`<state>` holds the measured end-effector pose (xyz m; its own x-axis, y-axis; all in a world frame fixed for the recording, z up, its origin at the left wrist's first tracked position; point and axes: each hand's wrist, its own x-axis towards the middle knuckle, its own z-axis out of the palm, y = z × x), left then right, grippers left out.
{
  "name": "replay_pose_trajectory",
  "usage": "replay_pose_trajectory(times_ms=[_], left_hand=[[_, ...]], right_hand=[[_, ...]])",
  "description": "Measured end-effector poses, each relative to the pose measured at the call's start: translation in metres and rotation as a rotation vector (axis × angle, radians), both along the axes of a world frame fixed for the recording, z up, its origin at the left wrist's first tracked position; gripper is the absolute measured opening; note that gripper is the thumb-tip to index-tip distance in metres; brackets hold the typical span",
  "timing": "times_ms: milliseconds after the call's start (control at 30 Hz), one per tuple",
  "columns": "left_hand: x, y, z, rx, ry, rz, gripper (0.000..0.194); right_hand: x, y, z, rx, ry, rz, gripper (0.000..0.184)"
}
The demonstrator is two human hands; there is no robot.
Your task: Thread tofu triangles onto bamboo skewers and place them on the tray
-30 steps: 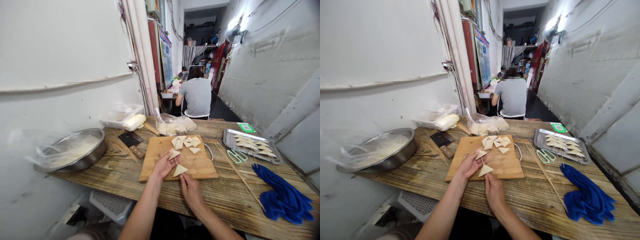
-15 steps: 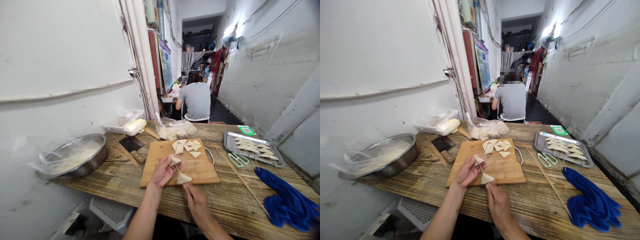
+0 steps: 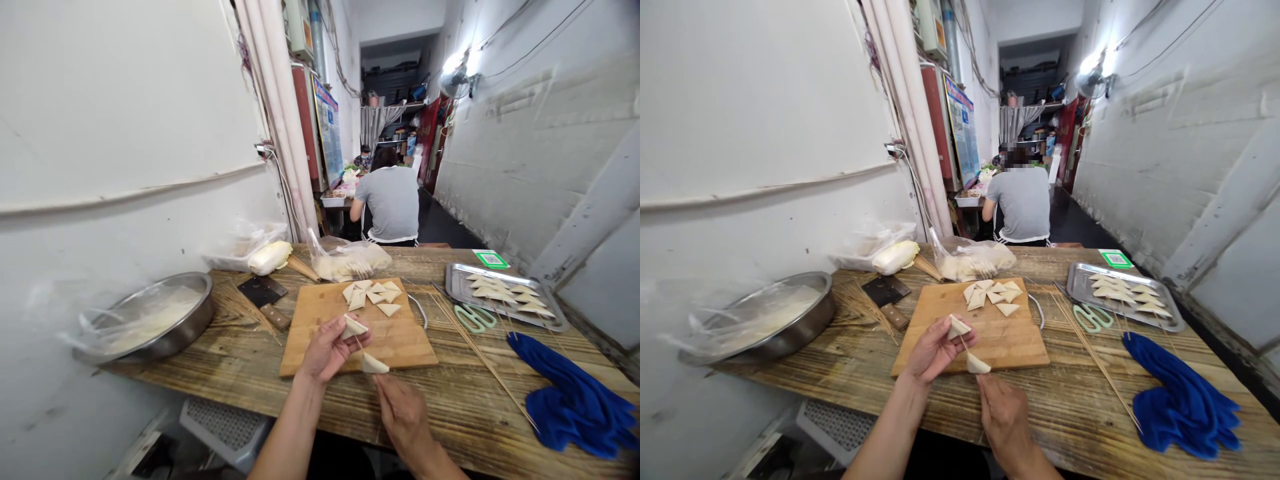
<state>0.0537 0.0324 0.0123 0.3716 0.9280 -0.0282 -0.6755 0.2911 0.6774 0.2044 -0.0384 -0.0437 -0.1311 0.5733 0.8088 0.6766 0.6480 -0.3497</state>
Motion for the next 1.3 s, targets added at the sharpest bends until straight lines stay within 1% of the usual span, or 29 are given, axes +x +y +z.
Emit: replay_pose_trajectory(times_ms=[233,400,533,667,767,867,967,1067,1200,1300], left_hand=[[0.001,-0.003,0.005,0.009,0.012,0.001,0.014],[0.004,-0.005,0.006,-0.008,0.044,0.006,0.014],[0.006,-0.006,0.006,0.000,0.023,0.000,0.016],[0.008,-0.006,0.006,-0.014,0.033,0.040,0.018],[0.010,-0.005,0.006,-0.011,0.065,0.094,0.024],[0.011,-0.002,0.006,-0.020,0.062,0.124,0.027],[0.012,0.001,0.006,-0.066,0.098,0.161,0.029],[0.015,0.002,0.006,-0.103,0.162,0.233,0.028],[0.018,0.001,0.006,-0.135,0.206,0.264,0.019],[0.021,0.001,0.007,-0.166,0.229,0.298,0.017]], right_hand=[[-0.001,0.000,0.000,-0.017,0.013,0.004,0.022],[-0.002,0.000,0.000,-0.023,0.023,0.001,0.022],[-0.002,0.001,0.001,-0.020,0.029,0.003,0.020],[-0.001,0.001,0.002,-0.058,0.048,0.004,0.021],[-0.003,0.001,0.004,-0.143,0.093,0.011,0.023],[-0.004,0.003,0.009,-0.294,0.158,0.037,0.026],[-0.005,0.004,0.011,-0.432,0.201,0.073,0.031],[-0.006,0.005,0.012,-0.529,0.227,0.096,0.036],[-0.007,0.006,0.010,-0.556,0.239,0.079,0.036],[-0.008,0.007,0.010,-0.554,0.230,0.074,0.035]])
